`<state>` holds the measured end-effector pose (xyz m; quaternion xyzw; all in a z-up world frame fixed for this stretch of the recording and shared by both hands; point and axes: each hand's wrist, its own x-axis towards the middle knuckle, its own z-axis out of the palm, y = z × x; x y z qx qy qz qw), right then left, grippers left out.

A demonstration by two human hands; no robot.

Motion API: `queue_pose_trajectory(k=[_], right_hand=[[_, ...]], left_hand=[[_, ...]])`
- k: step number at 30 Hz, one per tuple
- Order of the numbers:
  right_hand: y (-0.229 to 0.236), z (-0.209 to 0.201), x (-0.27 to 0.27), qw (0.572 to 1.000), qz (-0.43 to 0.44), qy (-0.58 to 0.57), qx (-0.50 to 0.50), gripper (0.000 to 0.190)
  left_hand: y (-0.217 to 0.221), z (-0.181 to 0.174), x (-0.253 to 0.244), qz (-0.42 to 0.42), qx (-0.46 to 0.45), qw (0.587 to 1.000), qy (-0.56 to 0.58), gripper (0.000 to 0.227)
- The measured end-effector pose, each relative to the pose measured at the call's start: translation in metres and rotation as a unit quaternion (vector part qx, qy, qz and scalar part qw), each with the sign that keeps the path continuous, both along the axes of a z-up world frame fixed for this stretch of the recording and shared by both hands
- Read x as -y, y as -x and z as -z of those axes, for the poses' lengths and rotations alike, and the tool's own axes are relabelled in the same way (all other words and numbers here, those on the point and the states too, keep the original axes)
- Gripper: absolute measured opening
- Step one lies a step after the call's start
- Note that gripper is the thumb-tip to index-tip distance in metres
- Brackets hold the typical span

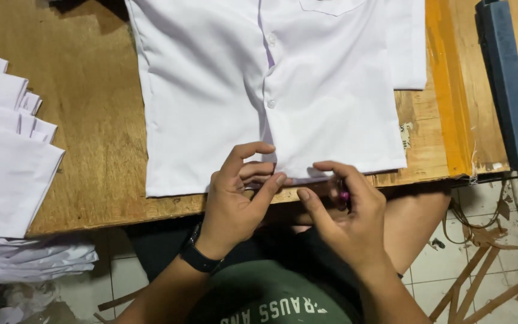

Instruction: The person trims loose threads from the collar and hem of a white shirt using a small knife. They then button the shirt and smooth it out on the table.

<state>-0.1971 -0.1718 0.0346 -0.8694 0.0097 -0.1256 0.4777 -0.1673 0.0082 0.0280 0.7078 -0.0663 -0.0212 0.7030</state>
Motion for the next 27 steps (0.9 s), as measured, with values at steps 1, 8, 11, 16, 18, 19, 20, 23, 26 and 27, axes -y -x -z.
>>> queue_pose_trajectory(k=[1, 8, 11, 16, 18, 19, 20, 23, 26, 27], right_hand=[[-0.001, 0.003, -0.004, 1.0, 0.002, -0.001, -0.001, 0.037], [-0.008, 0.009, -0.019, 0.996, 0.032, -0.066, 0.058, 0.016], [-0.01, 0.008, -0.025, 0.994, 0.02, -0.08, 0.077, 0.018], [-0.012, 0.007, -0.031, 0.994, 0.009, -0.066, 0.089, 0.016], [-0.012, 0.012, -0.026, 0.994, -0.016, 0.005, 0.107, 0.01], [-0.011, 0.014, -0.022, 0.994, -0.017, 0.006, 0.107, 0.01], [-0.011, 0.015, -0.018, 0.987, -0.057, 0.091, 0.119, 0.02], [-0.017, 0.01, -0.015, 0.979, -0.107, 0.143, 0.097, 0.026], [-0.023, 0.007, -0.016, 0.993, -0.096, 0.06, 0.021, 0.016], [-0.025, 0.007, -0.017, 0.997, -0.077, 0.009, -0.019, 0.009]], left_hand=[[-0.001, 0.006, -0.002, 0.002, -0.001, 1.0, -0.001, 0.033], [-0.006, 0.015, -0.008, 0.019, 0.001, 0.999, 0.037, 0.021], [-0.006, 0.013, -0.007, 0.028, 0.001, 1.0, 0.015, 0.02], [-0.004, 0.009, -0.007, 0.031, 0.005, 1.0, 0.003, 0.02], [-0.004, 0.01, -0.008, 0.036, 0.01, 0.999, -0.007, 0.019], [-0.004, 0.01, -0.008, 0.035, 0.009, 0.999, -0.006, 0.019], [-0.005, 0.01, -0.008, 0.037, 0.014, 0.999, -0.011, 0.019], [-0.007, 0.011, -0.009, 0.04, 0.02, 0.999, -0.012, 0.019], [-0.009, 0.01, -0.01, 0.045, 0.015, 0.999, 0.001, 0.021], [-0.009, 0.009, -0.01, 0.047, 0.009, 0.999, 0.01, 0.022]])
